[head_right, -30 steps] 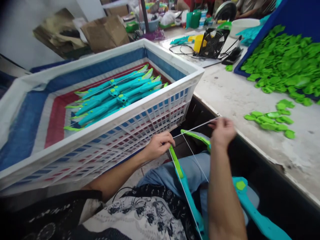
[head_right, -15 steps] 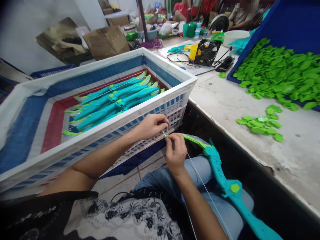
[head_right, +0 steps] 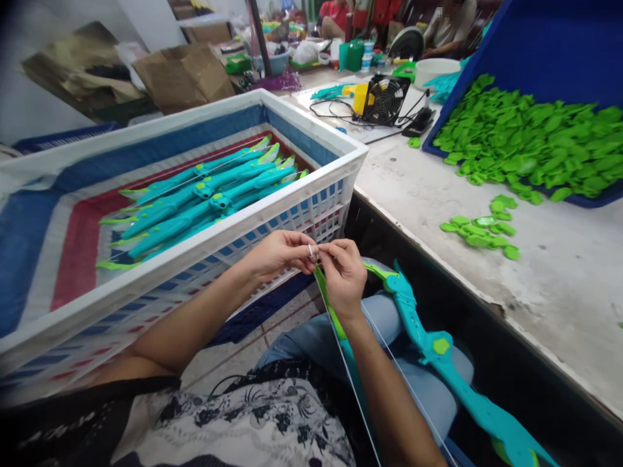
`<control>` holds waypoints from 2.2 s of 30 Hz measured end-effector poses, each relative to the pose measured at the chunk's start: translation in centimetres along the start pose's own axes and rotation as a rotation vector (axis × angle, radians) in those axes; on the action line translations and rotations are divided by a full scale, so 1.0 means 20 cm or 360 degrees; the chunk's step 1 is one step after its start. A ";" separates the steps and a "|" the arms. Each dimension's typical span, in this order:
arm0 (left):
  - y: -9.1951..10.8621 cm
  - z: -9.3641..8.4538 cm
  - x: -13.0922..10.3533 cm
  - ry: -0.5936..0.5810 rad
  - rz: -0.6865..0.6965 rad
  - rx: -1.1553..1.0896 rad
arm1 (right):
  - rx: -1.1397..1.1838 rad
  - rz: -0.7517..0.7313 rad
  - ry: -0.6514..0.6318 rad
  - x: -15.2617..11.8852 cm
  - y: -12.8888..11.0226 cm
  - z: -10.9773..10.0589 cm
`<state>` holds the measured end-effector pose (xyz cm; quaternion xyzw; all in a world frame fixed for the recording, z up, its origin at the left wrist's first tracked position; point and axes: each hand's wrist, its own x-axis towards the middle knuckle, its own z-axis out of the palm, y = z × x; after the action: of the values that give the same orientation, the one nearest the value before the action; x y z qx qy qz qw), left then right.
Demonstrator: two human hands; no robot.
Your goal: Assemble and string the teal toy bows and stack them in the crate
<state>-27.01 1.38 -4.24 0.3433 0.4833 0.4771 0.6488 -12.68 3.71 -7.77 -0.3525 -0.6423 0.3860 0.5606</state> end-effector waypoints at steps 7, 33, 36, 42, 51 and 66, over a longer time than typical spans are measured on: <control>0.04 0.03 0.01 0.0013 0.0033 0.0156 | 0.0139 0.0101 -0.0327 0.07 -0.01 -0.05; -0.08 0.10 0.11 0.0209 -0.0055 -0.0382 | -0.0444 -0.0514 -0.0399 0.11 0.06 -0.11; -0.08 0.08 0.10 0.0141 -0.0064 -0.0327 | -0.0388 -0.0447 -0.0486 0.12 0.06 -0.14; -0.09 0.06 0.08 0.0084 0.0026 0.0104 | -0.0385 -0.0306 -0.0442 0.10 0.08 -0.15; -0.10 0.04 0.06 0.0132 0.0200 0.0635 | -0.0126 0.0016 -0.0487 0.03 0.14 -0.17; -0.20 0.02 0.05 0.0106 0.0405 0.0694 | -0.0590 -0.0533 -0.0488 -0.03 0.12 -0.16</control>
<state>-25.49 1.10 -8.01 0.5172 0.5487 0.4504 0.4780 -9.31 4.66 -9.99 -0.2755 -0.8283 0.2130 0.4389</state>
